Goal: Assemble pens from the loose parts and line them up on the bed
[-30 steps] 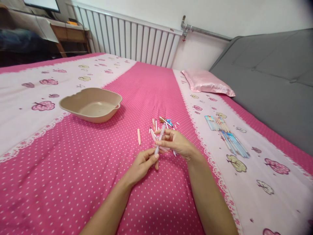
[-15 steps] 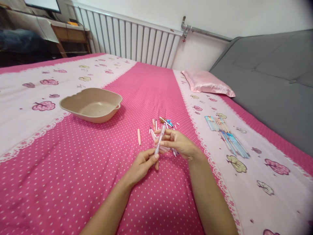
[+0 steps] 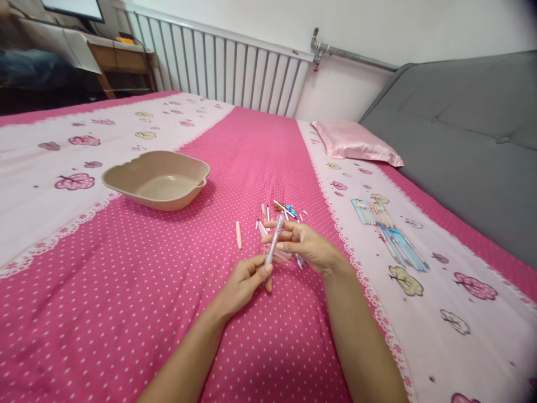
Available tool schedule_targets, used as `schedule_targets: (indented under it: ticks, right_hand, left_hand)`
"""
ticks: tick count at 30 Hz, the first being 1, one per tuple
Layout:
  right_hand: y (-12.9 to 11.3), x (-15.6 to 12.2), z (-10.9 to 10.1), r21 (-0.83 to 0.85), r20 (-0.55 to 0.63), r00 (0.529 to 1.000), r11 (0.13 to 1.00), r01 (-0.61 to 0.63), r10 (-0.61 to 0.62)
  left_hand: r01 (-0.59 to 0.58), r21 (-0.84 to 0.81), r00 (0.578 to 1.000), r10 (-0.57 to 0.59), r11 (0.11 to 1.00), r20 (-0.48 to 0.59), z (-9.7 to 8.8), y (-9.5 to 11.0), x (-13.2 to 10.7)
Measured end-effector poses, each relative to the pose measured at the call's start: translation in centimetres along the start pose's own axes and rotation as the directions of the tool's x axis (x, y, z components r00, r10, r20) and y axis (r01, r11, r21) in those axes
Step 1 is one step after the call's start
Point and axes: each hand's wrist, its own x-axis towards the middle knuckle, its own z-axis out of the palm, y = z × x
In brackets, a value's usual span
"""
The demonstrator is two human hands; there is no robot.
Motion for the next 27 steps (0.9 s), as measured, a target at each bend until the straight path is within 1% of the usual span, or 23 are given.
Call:
schedule_targets:
  ticks: [4,8,17,19,24,27]
  right_hand:
    - [0.18,0.12,-0.04,0.004,-0.010,1.000,1.000,-0.004,0.004]
    - [0.31,0.25,0.06,-0.004,-0.053,0.999,1.000,-0.012,0.011]
    - [0.38,0.41,0.37,-0.115,-0.124,0.992,0.993,-0.023,0.009]
    - [0.31,0.38,0.44,-0.101,-0.108,0.994,0.995,-0.015,0.004]
    - [0.24,0.16,0.22,-0.018,0.007,1.000,0.999,-0.026,0.026]
    - [0.37,0.15,-0.02,-0.010,0.031,0.999,1.000,-0.024,0.024]
  left_hand:
    - [0.005,0.001,1.000,-0.005,1.000,-0.003,0.00,0.05,-0.09]
    - [0.006,0.002,1.000,-0.006,1.000,0.004,0.00,0.06,-0.14]
    - [0.003,0.003,1.000,-0.003,1.000,0.013,0.00,-0.06,-0.04]
    - [0.001,0.010,1.000,-0.001,1.000,0.011,0.03,-0.01,-0.06]
    - [-0.014,0.015,1.000,0.014,1.000,0.003,0.10,0.20,-0.07]
    - [-0.016,0.007,1.000,0.016,1.000,0.008,0.06,0.22,-0.07]
